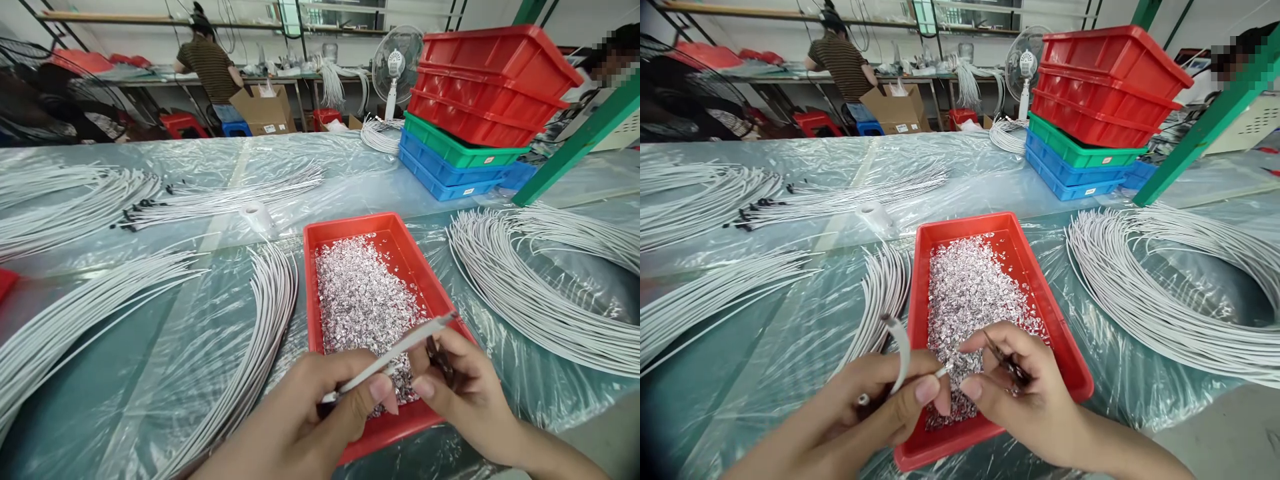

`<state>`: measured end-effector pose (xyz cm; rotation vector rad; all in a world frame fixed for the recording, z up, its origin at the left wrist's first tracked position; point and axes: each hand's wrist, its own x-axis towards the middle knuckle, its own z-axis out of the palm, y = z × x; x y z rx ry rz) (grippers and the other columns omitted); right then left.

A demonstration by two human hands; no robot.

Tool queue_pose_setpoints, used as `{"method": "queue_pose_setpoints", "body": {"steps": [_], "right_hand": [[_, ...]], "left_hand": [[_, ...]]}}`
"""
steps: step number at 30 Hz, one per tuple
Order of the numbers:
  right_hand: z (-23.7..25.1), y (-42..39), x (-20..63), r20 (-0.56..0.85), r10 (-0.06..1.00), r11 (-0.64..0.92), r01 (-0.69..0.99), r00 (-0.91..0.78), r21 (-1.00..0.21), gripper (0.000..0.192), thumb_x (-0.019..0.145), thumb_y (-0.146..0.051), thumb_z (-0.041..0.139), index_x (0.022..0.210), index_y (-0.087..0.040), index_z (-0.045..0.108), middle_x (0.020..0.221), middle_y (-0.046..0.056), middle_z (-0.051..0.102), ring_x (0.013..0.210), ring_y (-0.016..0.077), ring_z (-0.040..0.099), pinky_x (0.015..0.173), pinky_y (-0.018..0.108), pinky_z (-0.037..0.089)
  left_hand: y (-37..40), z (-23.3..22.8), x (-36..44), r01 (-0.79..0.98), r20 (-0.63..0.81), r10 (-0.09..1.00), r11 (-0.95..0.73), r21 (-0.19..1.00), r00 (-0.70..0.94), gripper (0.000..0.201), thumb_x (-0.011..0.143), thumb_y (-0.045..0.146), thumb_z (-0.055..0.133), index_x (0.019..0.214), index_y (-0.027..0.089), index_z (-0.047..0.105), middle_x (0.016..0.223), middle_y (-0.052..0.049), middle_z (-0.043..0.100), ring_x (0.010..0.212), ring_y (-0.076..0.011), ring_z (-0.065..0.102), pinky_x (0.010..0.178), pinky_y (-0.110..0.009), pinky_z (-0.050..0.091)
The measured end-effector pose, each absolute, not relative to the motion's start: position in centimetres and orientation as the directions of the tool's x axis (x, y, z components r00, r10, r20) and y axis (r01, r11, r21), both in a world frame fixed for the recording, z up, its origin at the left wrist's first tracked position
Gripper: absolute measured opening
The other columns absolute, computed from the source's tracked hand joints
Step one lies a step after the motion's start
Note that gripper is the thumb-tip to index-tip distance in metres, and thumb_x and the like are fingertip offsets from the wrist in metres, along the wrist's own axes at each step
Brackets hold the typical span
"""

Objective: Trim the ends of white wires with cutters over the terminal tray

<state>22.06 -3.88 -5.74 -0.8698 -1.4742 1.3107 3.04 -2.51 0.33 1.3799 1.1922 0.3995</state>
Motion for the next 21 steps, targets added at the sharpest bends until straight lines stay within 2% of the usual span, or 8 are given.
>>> {"method": "queue_pose_setpoints", "body": {"steps": [3, 6, 9, 14, 16, 21], "right_hand": [[-5.1, -3.9, 21.8, 0.203, 0.925, 0.176, -0.112, -0.321, -0.978, 0.024, 0.087, -0.011, 0.059, 0.098, -0.032, 0.058, 0.065, -0.007, 0.043, 0.053, 0.0089, 0.033, 0.046, 0.020, 0.028], [-4.7, -3.9, 21.5, 0.207, 0.916, 0.154, -0.176, -0.343, -0.972, 0.019, 0.087, -0.009, 0.058, 0.093, -0.028, 0.058, 0.069, -0.005, 0.056, 0.053, 0.0081, 0.043, 0.047, 0.019, 0.033], [-4.5, -3.8, 21.7, 0.139, 0.922, 0.074, -0.187, -0.361, -0.980, 0.011, 0.087, -0.012, 0.060, 0.088, -0.022, 0.058, 0.071, -0.001, 0.061, 0.058, 0.0101, 0.050, 0.050, 0.021, 0.037], [-4.3, -3.6, 22.1, 0.022, 0.914, -0.058, -0.186, -0.404, -0.981, 0.008, 0.088, -0.017, 0.062, 0.082, -0.020, 0.058, 0.062, -0.005, 0.050, 0.053, 0.0077, 0.036, 0.048, 0.019, 0.029], [-4.3, -3.6, 22.3, 0.023, 0.913, -0.061, -0.193, -0.408, -0.979, 0.009, 0.087, -0.016, 0.063, 0.080, -0.020, 0.057, 0.061, -0.006, 0.045, 0.053, 0.0075, 0.032, 0.047, 0.019, 0.027], [-4.2, -3.4, 22.5, 0.045, 0.896, -0.056, -0.214, -0.442, -0.975, 0.012, 0.087, -0.013, 0.061, 0.079, -0.020, 0.056, 0.061, -0.006, 0.046, 0.053, 0.0078, 0.031, 0.048, 0.018, 0.028]], "left_hand": [[-2.4, 0.4, 3.5, 0.464, -0.368, 0.801, 0.129, 0.876, 0.472, 0.036, 0.085, 0.051, 0.047, 0.075, 0.022, 0.067, 0.059, 0.001, 0.050, 0.053, -0.0117, 0.043, 0.046, -0.018, 0.037], [-2.5, 0.3, 3.6, 0.494, -0.333, 0.808, 0.062, 0.868, 0.485, 0.035, 0.085, 0.050, 0.048, 0.077, 0.022, 0.067, 0.064, -0.001, 0.056, 0.057, -0.0127, 0.047, 0.044, -0.018, 0.036], [-2.5, 0.2, 3.5, 0.507, -0.317, 0.811, 0.030, 0.862, 0.491, 0.034, 0.087, 0.047, 0.048, 0.076, 0.022, 0.069, 0.072, -0.003, 0.063, 0.065, -0.0147, 0.054, 0.048, -0.018, 0.041], [-2.8, -0.7, 3.0, 0.534, -0.317, 0.824, 0.021, 0.845, 0.470, 0.027, 0.087, 0.042, 0.051, 0.092, 0.025, 0.071, 0.077, -0.002, 0.068, 0.074, -0.0172, 0.061, 0.059, -0.021, 0.050], [-2.9, -1.1, 2.8, 0.545, -0.326, 0.831, 0.033, 0.838, 0.450, 0.025, 0.086, 0.040, 0.053, 0.098, 0.027, 0.071, 0.081, -0.002, 0.069, 0.078, -0.0180, 0.062, 0.063, -0.023, 0.051], [-3.2, -1.5, 2.6, 0.569, -0.337, 0.841, 0.043, 0.821, 0.423, 0.025, 0.087, 0.040, 0.053, 0.100, 0.028, 0.071, 0.086, -0.003, 0.069, 0.083, -0.0194, 0.063, 0.064, -0.024, 0.052]]}}
